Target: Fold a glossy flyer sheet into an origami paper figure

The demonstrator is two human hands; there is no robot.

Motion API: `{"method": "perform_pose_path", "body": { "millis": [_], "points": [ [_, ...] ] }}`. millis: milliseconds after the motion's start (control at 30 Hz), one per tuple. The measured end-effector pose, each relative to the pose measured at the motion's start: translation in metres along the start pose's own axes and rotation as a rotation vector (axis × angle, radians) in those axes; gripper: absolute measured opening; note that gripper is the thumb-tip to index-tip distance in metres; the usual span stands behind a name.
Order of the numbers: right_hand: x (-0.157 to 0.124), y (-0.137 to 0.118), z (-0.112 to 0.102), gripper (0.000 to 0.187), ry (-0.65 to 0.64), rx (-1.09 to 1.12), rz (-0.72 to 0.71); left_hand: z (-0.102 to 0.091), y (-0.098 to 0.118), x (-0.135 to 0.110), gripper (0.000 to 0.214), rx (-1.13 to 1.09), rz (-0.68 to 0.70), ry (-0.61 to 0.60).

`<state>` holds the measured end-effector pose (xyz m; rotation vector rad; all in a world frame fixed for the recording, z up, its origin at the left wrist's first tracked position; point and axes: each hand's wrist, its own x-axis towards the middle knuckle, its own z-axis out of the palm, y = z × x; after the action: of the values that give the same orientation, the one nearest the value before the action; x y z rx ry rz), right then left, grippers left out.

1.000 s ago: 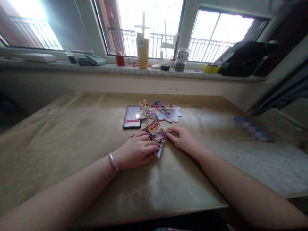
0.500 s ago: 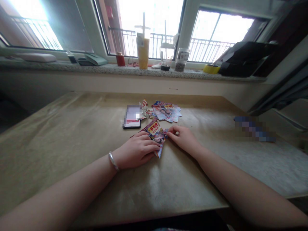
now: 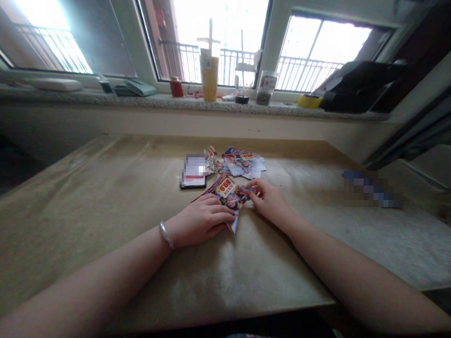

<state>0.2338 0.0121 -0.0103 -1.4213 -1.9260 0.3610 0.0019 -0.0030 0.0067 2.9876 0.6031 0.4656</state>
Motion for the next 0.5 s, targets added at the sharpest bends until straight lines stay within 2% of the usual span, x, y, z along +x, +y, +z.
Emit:
{"method": "perform_pose_path", "body": {
  "millis": [133,267,500],
  "points": [
    [0.0006,-0.0003,0.0008,0.014,-0.059,-0.006,-0.016,0.0004,0.0,0.0013,0.026,-0.039,0.017,-0.006],
    [0.0011,-0.0026,-0.0011,0.012,-0.083,-0.004,0.031,0.0003,0.0009,0.0017,0.028,-0.065,0.011,-0.011],
    [0.0011,-0.0029,0.0003,0.018,-0.138,0.023,0.034,0.0032,0.0005,0.0004,0.03,-0.051,-0.003,0.045]
  ]
}}
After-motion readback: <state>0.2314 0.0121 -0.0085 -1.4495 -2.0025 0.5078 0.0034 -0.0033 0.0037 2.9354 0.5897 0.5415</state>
